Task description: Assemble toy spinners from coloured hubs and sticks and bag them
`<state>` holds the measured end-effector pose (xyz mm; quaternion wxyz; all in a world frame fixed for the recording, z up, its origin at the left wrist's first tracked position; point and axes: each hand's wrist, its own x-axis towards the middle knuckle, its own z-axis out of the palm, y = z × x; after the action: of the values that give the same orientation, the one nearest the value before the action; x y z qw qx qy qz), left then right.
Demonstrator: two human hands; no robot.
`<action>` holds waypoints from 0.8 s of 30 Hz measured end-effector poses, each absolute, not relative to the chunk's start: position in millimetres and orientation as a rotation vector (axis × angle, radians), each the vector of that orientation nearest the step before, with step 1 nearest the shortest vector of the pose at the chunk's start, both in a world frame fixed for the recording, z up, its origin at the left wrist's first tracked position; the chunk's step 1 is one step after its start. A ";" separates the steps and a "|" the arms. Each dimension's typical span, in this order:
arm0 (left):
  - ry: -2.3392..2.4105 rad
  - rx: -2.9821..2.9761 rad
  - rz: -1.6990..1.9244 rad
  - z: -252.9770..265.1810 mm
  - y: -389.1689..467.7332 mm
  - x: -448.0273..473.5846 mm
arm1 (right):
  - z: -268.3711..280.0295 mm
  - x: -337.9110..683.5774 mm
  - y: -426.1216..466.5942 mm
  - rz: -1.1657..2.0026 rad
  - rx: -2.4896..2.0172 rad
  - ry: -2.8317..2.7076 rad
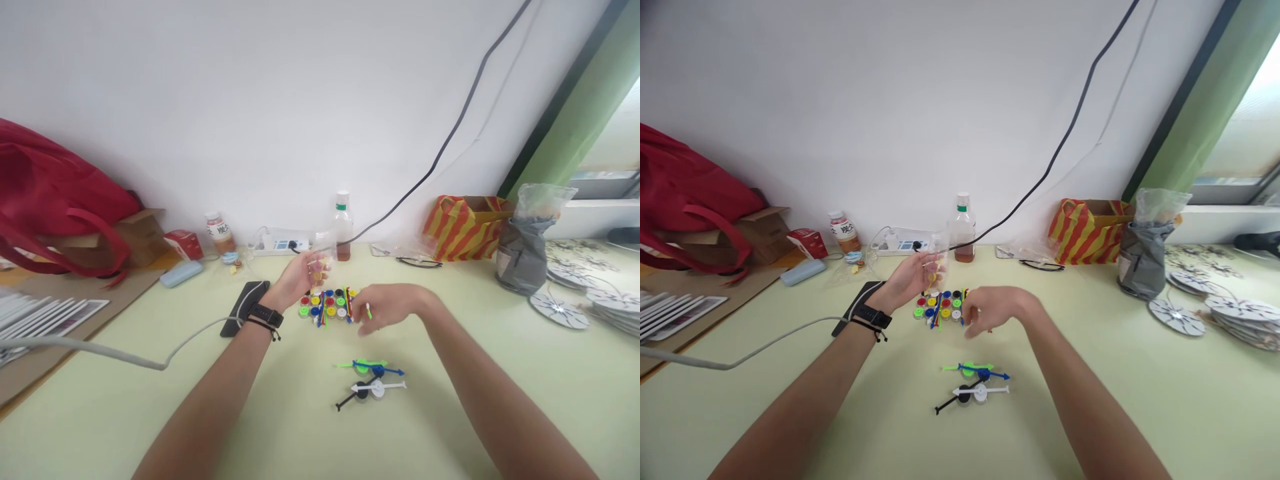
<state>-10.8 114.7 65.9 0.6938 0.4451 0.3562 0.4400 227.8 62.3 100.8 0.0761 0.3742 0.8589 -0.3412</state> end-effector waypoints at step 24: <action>0.878 1.710 0.859 74.8 101.4 -15.0 | 110.0 232.0 61.3 -1.564 0.847 2.483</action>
<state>-15.0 101.4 74.8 0.4952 0.7056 0.3624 0.3544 232.0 61.3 110.0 0.0437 0.2770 0.8121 -0.5117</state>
